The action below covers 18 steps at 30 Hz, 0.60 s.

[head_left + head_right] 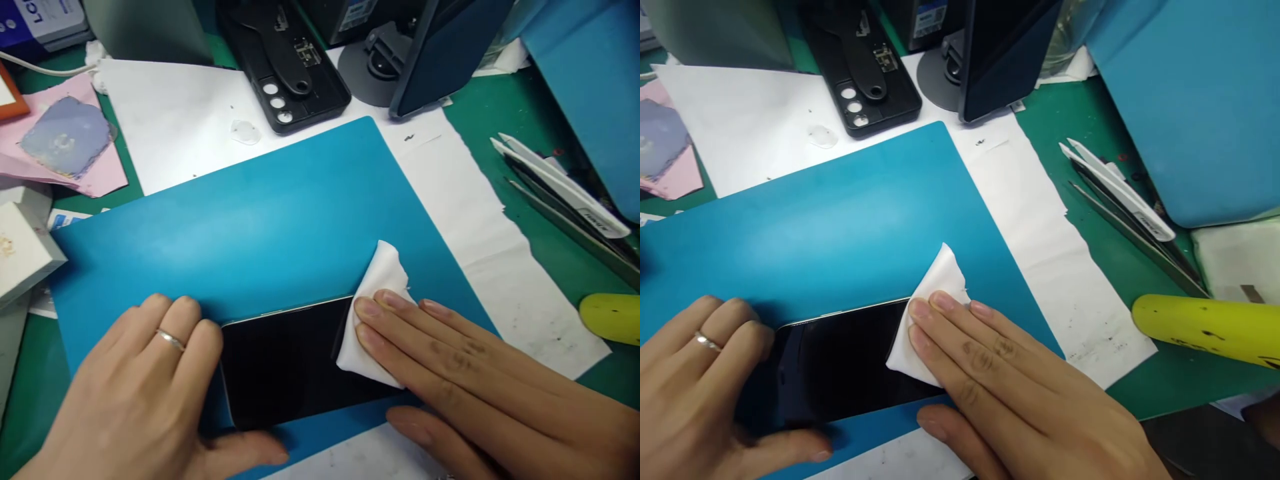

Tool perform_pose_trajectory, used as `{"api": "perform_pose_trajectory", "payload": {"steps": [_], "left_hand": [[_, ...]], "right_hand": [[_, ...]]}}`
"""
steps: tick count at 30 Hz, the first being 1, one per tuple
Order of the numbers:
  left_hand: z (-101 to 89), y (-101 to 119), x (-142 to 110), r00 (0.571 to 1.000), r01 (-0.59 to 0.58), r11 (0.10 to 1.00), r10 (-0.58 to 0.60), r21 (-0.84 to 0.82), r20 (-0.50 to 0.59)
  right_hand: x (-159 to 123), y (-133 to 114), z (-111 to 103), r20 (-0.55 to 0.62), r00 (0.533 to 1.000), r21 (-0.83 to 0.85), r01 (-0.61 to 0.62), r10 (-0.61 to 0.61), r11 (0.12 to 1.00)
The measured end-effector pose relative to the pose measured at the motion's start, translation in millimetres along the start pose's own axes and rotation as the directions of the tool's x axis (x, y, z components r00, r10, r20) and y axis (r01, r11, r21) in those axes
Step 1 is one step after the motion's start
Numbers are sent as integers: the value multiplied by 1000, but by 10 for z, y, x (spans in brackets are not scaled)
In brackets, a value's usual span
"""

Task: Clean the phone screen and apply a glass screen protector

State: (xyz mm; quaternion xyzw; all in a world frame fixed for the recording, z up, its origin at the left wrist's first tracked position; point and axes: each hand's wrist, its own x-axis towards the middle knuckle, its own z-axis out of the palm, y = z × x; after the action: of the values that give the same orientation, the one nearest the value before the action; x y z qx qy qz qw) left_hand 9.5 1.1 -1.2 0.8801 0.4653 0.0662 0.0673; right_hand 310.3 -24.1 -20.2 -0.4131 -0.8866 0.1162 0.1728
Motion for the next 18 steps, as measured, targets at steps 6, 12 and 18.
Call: {"api": "perform_pose_trajectory", "payload": {"steps": [6, 12, 18], "left_hand": [[-10, 46, 101, 998, -52, 996, 55, 70, -41], [-31, -52, 113, 992, -123, 992, 122, 32, 21], [19, -148, 81, 987, -156, 988, 156, -17, -24]], "right_hand": [[146, -185, 56, 9, 1000, -27, 25, -25, 999], [405, -393, 148, 74, 992, 12, 100, -100, 995], [648, -601, 201, 69, 971, -58, 233, -229, 971]]}}
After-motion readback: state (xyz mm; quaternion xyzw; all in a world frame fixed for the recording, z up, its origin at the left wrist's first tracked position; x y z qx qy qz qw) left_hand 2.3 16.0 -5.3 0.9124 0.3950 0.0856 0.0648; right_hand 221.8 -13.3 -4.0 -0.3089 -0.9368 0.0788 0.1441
